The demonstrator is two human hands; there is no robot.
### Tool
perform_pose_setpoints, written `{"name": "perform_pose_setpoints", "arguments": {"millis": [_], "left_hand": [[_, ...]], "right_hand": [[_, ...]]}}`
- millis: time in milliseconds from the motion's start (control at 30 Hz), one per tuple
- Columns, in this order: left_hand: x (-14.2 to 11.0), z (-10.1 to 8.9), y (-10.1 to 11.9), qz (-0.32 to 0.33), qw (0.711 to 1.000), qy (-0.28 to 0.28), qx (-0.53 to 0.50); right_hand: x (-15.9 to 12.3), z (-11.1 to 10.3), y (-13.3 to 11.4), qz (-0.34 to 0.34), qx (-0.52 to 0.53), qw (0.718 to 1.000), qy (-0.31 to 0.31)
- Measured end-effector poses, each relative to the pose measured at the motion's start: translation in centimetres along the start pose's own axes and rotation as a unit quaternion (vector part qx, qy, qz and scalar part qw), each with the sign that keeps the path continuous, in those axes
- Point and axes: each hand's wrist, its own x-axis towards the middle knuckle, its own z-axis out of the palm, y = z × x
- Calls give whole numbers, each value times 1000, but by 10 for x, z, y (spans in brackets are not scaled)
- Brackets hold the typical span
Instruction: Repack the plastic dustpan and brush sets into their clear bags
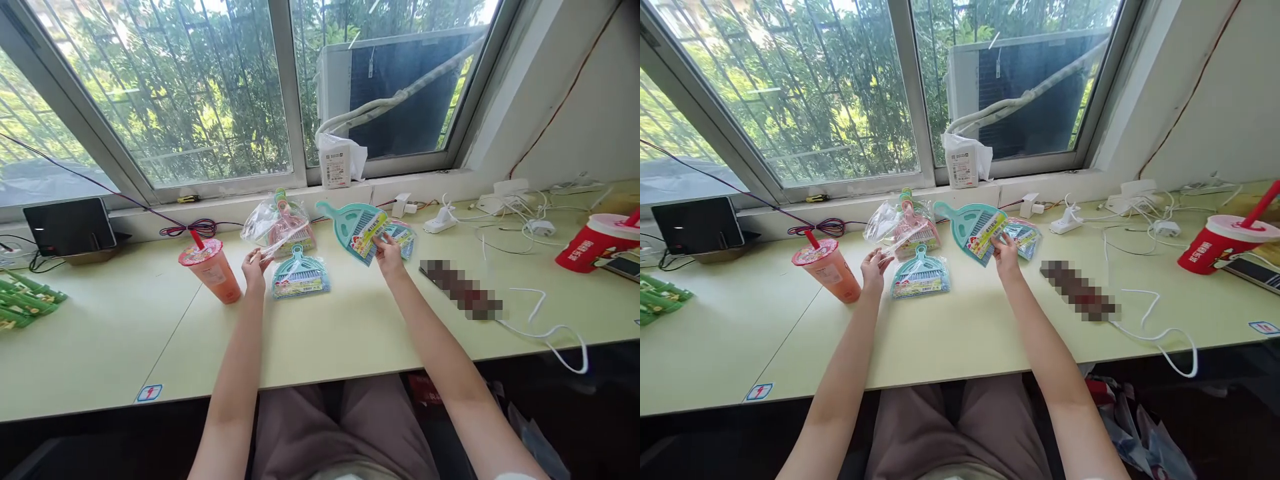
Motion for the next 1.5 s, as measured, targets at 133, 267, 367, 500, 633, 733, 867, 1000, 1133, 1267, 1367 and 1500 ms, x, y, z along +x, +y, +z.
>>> {"name": "perform_pose_setpoints", "arguments": {"millis": [133,267,367,500,633,733,867,1000,1133,1267,1367,1500], "left_hand": [[-2,1,-7,13,994,11,109],[-9,1,-8,76,928,89,352],[-17,6,2,152,853,157,475],[-39,18,21,270,816,148,489],[-65,33,33,370,820,137,415],[-77,44,25,294,906,-27,302],[-82,58,-6,55,945,-281,160],[-81,61,-29,84,968,-167,165],[-82,58,-27,86,974,-101,186],[-85,56,-16,100,973,-57,201],[-85,54,-11,121,974,-33,190],[-85,53,-12,135,966,-14,220]], "right_hand": [[3,-6,10,3,23,1000,5],[1,-4,16,20,41,999,0],[-1,-2,19,25,34,999,-2],[-5,2,22,35,19,999,-7],[-11,9,23,40,9,999,-33],[-18,17,24,42,6,998,-50],[-32,29,32,86,-32,991,-95],[-43,36,41,138,-74,972,-177],[-37,34,39,188,-127,954,-195],[-14,11,23,121,-210,968,-59],[3,-14,6,35,-369,928,39],[4,-18,-3,-96,-502,858,59]]}}
